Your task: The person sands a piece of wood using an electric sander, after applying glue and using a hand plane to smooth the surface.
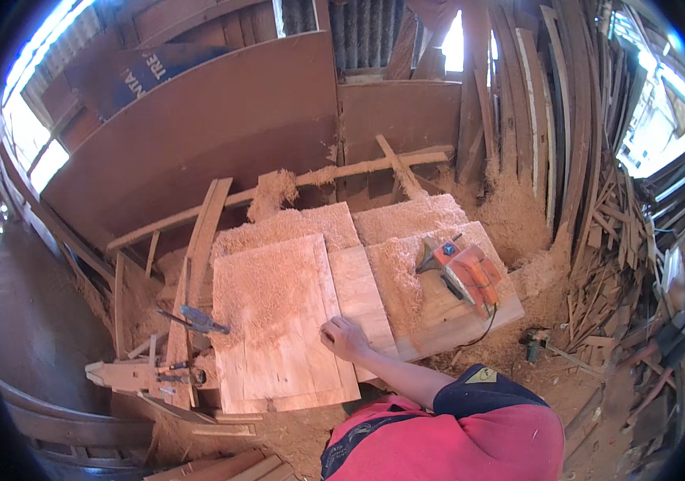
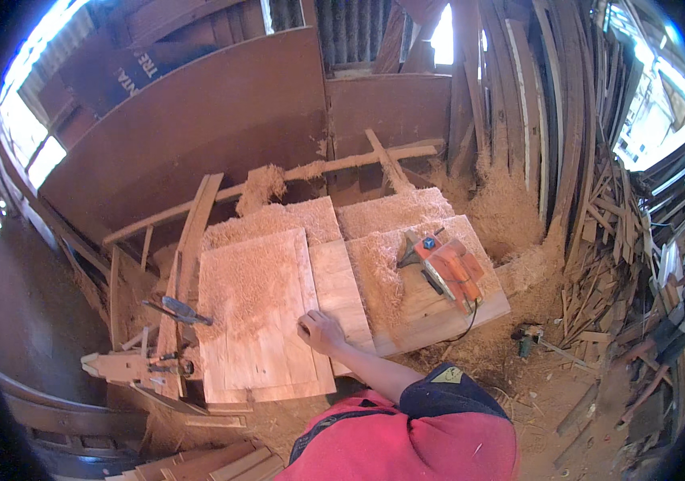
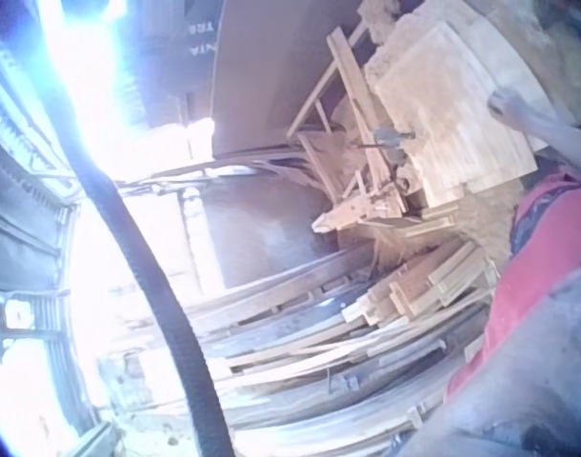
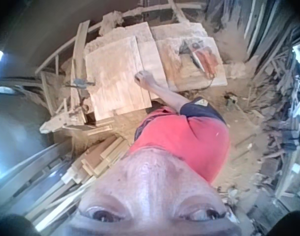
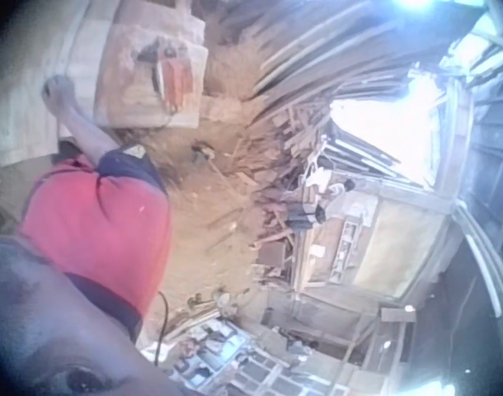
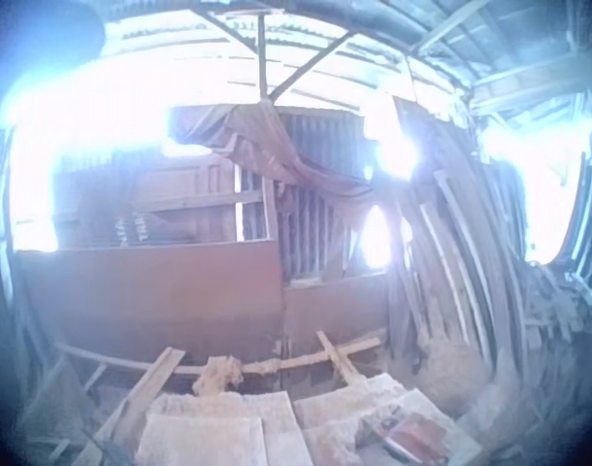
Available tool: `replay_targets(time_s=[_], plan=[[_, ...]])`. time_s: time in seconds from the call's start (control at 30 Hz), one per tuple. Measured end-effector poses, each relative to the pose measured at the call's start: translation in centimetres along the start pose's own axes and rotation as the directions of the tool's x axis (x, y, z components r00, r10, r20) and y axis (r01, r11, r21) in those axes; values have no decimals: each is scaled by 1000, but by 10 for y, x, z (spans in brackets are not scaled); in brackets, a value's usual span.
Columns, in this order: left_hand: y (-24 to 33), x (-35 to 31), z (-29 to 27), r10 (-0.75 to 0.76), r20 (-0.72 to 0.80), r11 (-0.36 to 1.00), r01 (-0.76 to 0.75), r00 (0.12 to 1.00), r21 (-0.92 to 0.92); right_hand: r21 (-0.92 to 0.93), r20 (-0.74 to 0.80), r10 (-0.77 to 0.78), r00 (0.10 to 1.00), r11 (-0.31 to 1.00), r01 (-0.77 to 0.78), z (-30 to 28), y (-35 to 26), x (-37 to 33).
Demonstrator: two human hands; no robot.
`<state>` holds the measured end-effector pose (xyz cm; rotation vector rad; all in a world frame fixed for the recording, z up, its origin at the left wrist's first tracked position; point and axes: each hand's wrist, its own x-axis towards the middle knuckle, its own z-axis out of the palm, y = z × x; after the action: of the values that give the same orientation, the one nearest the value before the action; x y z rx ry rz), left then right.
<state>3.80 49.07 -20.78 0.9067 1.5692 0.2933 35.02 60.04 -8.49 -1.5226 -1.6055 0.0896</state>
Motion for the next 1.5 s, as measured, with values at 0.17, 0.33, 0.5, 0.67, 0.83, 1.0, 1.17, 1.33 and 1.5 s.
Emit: replay_targets(time_s=[0.17, 0.33, 0.5, 0.67, 0.83, 1.0, 1.17, 1.33, 1.5], plan=[[33, 17, 11, 39, 37, 999, -40, 999, 28, -47, 11, -4, 1000, 999, 4, -4, 14, -2], [43, 16, 10, 42, 25, 998, -43, 999, 54, -36, 17, 21, 1000, 999, -20, -12, 11, 1], [15, 0, 6, 8, -22, 1000, -8, 1000, 8, 29, 29, 29, 999, 999, -30, -8, 4, -7], [-70, -56, -12, -73, -78, 995, 67, 994, -77, 45, 123, -88, 988, 996, 83, 23, 20, -9], [-153, -142, 31, -258, -98, 953, 236, 961, -189, -47, 111, -14, 994, 999, 19, 16, 26, 3], [-204, -214, 88, -451, -75, 838, 393, 889, -380, 60, 189, 120, 975, 989, -133, 31, 16, -12], [-219, -242, 124, -536, -25, 753, 465, 844, -466, 92, 221, 107, 969, 987, -130, 29, 16, -12], [-219, -249, 140, -567, -6, 714, 487, 824, -503, 87, 229, 131, 964, 984, -154, 25, 15, -12], [-213, -246, 146, -570, 2, 700, 486, 822, -523, 88, 211, 121, 970, 986, -142, 27, 14, -10]])
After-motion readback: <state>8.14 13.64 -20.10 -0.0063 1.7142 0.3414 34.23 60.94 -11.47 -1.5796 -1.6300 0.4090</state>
